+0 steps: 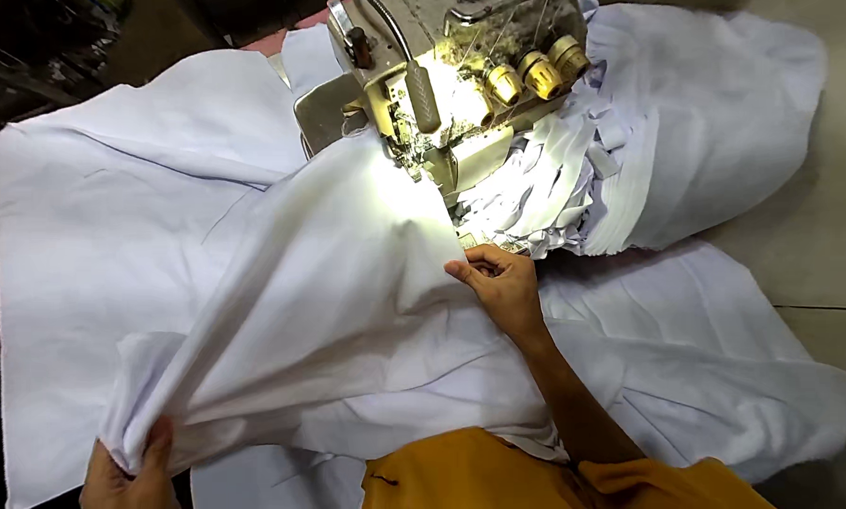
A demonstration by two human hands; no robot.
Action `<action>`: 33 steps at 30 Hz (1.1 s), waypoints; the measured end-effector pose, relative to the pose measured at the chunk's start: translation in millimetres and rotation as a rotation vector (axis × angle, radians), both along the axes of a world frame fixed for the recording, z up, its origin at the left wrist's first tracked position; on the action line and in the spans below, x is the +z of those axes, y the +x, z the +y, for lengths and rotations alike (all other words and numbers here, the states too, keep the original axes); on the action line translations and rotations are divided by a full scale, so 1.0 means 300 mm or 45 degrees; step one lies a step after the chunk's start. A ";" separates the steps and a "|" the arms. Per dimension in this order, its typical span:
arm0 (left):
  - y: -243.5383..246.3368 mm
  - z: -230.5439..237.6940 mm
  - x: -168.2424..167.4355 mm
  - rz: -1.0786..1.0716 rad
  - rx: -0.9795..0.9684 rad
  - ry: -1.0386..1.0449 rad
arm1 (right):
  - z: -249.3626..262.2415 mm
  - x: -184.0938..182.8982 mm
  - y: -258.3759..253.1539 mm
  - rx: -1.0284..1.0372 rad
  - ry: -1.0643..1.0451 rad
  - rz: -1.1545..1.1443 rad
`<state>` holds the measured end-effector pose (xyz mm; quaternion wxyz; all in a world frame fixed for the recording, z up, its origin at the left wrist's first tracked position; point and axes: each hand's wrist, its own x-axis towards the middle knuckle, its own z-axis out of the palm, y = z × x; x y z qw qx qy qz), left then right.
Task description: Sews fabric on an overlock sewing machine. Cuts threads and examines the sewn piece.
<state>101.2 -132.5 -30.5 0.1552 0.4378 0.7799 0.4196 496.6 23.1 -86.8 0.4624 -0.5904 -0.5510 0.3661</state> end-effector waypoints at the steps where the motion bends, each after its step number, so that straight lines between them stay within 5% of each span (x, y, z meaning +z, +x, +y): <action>1: -0.012 0.004 0.004 -0.099 -0.007 0.079 | 0.000 -0.004 0.000 -0.002 0.014 0.010; 7: -0.034 0.127 0.031 -0.390 0.064 0.234 | 0.003 -0.020 0.001 0.011 0.068 0.071; 25: -0.171 0.393 0.076 -0.358 -0.001 0.417 | 0.096 0.006 -0.016 0.028 0.103 0.068; 30: -0.132 0.304 0.068 -0.143 -0.028 -0.146 | 0.090 0.028 -0.018 0.042 0.064 0.052; 33: 0.061 0.134 0.066 0.078 0.077 -0.272 | 0.071 0.033 -0.012 0.048 0.010 0.059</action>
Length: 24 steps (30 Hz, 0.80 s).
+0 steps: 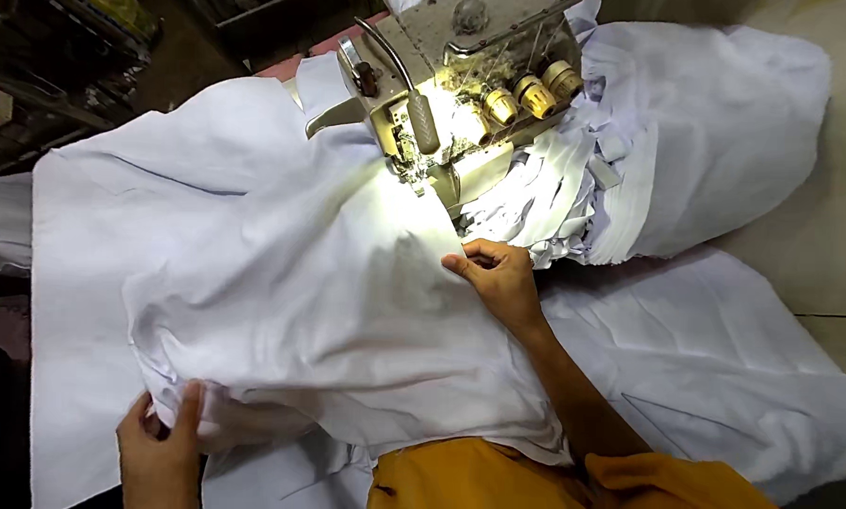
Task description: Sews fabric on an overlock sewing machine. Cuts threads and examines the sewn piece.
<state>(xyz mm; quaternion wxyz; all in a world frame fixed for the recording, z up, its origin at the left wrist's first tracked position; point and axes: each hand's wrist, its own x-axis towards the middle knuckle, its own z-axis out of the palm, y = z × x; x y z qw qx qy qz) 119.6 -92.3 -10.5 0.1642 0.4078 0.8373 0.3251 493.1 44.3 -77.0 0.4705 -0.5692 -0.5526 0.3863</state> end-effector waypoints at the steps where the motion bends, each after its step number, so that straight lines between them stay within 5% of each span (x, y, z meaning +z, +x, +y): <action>1: 0.065 -0.044 -0.010 0.032 0.070 -0.039 | -0.007 -0.002 0.004 0.001 -0.014 -0.006; 5: 0.182 -0.111 -0.117 0.115 0.164 0.221 | -0.036 -0.016 0.005 -0.045 -0.018 -0.027; 11: 0.047 -0.142 -0.037 -0.447 0.083 0.637 | -0.049 -0.033 0.011 -0.058 0.085 0.019; 24: -0.056 -0.168 0.059 -0.689 -0.104 0.107 | -0.054 -0.049 -0.003 -0.062 0.119 0.099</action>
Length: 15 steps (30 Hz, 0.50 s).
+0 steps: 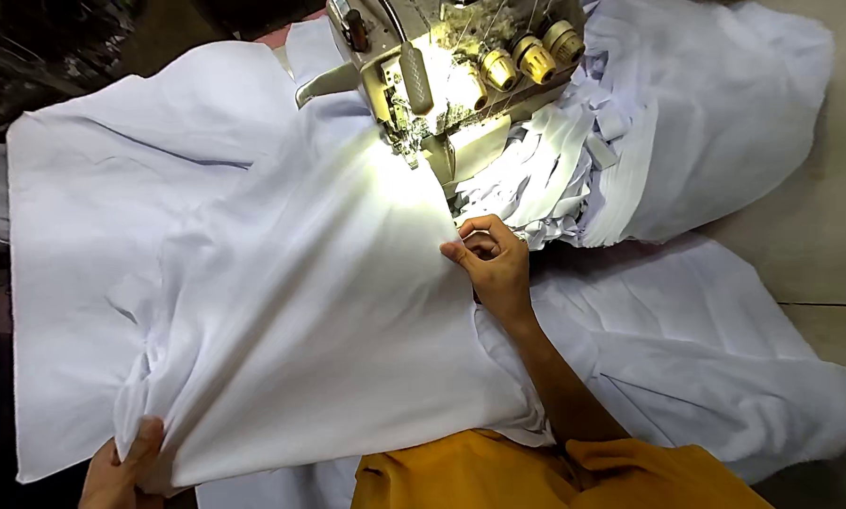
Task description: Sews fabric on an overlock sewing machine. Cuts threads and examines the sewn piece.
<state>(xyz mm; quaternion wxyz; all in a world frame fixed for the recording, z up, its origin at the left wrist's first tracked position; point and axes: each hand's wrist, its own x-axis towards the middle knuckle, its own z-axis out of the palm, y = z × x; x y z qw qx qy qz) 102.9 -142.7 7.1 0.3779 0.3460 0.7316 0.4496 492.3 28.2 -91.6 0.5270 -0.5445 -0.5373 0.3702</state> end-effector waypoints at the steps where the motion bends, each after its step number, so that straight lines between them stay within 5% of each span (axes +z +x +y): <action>1: 0.012 0.006 -0.010 0.000 0.016 0.028 | -0.001 0.000 0.000 0.001 -0.004 0.005; 6: 0.043 0.053 -0.066 -0.018 0.050 0.354 | -0.005 0.002 0.013 0.048 0.007 0.051; 15: 0.078 0.059 -0.072 0.069 0.085 0.228 | 0.005 0.004 0.015 0.174 -0.094 -0.112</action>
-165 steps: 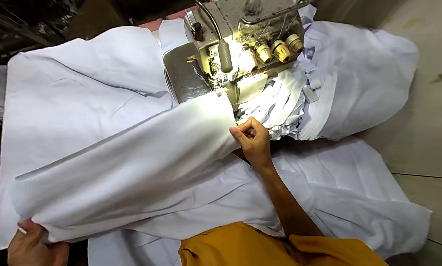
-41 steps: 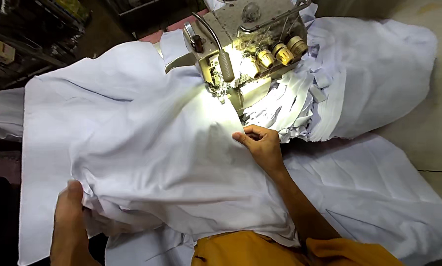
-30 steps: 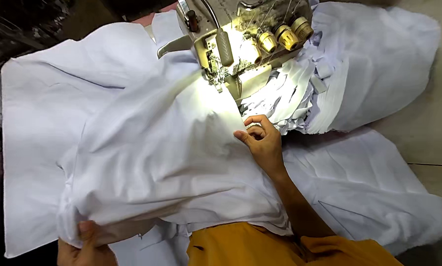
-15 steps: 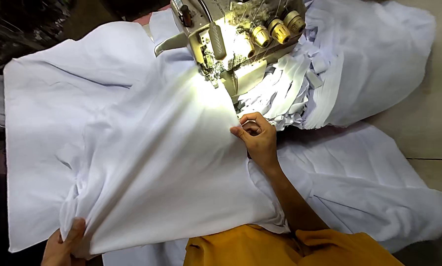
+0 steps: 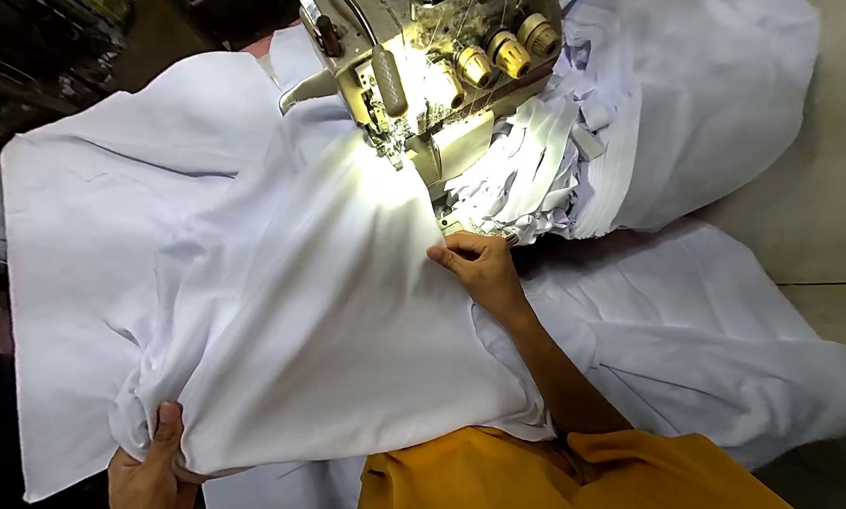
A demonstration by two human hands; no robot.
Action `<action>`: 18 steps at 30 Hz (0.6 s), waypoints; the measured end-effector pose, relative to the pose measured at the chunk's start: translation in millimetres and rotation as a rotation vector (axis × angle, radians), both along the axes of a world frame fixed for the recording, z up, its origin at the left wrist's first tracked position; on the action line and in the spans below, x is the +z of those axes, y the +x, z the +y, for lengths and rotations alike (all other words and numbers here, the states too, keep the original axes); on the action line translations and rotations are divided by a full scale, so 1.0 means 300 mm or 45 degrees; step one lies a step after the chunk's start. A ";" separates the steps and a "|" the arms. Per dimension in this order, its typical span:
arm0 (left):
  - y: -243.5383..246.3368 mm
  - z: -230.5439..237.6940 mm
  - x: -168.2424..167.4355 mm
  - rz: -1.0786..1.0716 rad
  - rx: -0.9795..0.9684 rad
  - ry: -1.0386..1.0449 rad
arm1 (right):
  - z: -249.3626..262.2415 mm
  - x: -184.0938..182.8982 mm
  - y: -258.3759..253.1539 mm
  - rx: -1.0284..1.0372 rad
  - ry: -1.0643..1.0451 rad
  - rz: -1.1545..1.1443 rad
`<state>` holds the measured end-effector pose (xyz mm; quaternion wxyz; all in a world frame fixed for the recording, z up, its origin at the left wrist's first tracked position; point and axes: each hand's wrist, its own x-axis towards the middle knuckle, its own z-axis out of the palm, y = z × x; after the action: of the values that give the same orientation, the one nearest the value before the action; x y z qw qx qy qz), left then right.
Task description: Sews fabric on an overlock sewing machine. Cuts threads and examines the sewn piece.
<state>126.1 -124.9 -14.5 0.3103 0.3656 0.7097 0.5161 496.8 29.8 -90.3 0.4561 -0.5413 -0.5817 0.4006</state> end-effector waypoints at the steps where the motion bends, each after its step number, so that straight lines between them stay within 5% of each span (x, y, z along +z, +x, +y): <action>1: -0.005 -0.002 0.001 -0.001 0.000 0.005 | 0.001 0.002 -0.003 -0.021 0.002 -0.043; 18: 0.051 0.058 -0.025 -0.046 0.165 0.142 | -0.033 -0.012 -0.002 -0.167 -0.034 -0.030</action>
<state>141.4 -107.5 -22.1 0.2681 0.3265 0.6963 0.5803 496.2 19.9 -94.1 0.4673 -0.5892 -0.5447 0.3713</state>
